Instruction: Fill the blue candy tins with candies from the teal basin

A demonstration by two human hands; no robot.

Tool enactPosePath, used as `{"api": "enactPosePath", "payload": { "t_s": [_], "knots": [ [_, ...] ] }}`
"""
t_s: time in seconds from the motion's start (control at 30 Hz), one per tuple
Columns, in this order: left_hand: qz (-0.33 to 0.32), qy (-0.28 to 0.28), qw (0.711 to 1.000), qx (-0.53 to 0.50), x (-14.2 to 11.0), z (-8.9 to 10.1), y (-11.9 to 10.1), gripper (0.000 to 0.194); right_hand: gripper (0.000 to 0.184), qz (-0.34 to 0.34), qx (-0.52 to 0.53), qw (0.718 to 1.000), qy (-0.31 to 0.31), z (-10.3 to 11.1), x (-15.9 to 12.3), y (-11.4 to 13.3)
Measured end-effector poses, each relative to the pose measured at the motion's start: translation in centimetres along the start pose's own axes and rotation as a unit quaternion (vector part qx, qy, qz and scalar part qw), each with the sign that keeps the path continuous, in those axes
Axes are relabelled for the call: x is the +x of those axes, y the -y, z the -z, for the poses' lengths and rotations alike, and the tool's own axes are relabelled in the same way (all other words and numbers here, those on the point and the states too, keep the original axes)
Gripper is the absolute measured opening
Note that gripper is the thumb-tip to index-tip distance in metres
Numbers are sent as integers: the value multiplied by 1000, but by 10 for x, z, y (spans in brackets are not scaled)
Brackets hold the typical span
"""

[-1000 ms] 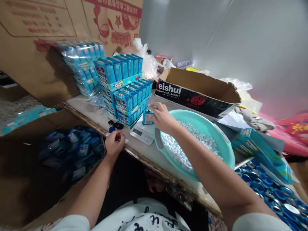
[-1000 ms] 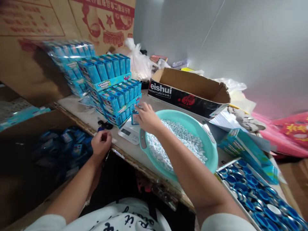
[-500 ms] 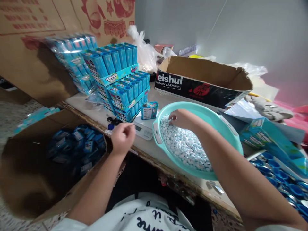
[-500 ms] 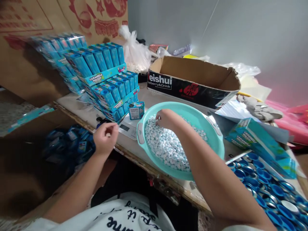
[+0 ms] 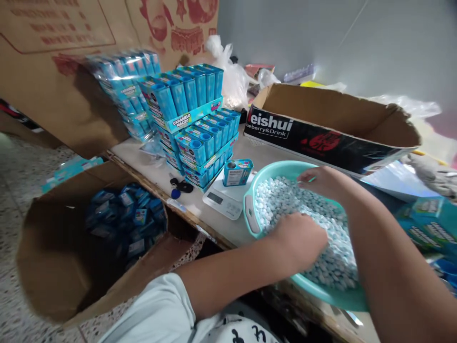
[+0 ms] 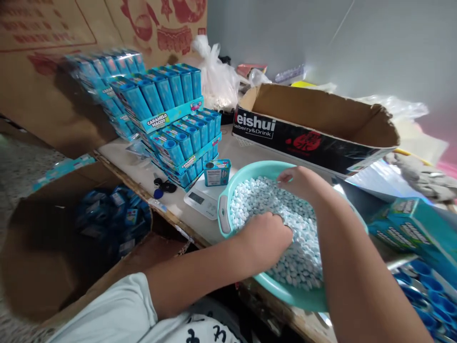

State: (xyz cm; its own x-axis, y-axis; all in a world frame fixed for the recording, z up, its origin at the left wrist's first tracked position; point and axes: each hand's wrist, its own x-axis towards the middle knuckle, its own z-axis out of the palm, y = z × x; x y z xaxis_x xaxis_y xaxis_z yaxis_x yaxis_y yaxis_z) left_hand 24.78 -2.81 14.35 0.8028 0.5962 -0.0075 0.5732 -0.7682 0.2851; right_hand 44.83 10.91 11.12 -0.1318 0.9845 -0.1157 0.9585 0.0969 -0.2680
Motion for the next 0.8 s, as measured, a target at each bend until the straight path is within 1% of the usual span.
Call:
{"api": "enactPosePath", "payload": {
  "t_s": [0.1,0.2,0.33,0.4,0.5,0.7,0.8],
  "knots": [
    [-40,-24,998,-35,-5,4,6,18,27,1,23,998,50,-7,2,3],
    [-89,-46,993,-58,-6,2,9,19,39,-4,19,995,93,-8,1,12],
    [-90,-74,991,-66,-9,-5,11,18,45,-13,0,995,103,-9,-1,25],
    [-85,-90,990,-66,-11,-8,12,17,44,-9,0,994,110,-10,-2,28],
    [-77,-117,987,-76,-14,-9,14,18,38,5,11,992,124,-11,-2,32],
    [-45,-91,991,-87,-10,-11,9,17,24,20,28,990,140,-2,-6,40],
    [-38,-117,985,-118,-10,-7,14,18,21,22,37,987,155,6,-11,41]
  ]
}}
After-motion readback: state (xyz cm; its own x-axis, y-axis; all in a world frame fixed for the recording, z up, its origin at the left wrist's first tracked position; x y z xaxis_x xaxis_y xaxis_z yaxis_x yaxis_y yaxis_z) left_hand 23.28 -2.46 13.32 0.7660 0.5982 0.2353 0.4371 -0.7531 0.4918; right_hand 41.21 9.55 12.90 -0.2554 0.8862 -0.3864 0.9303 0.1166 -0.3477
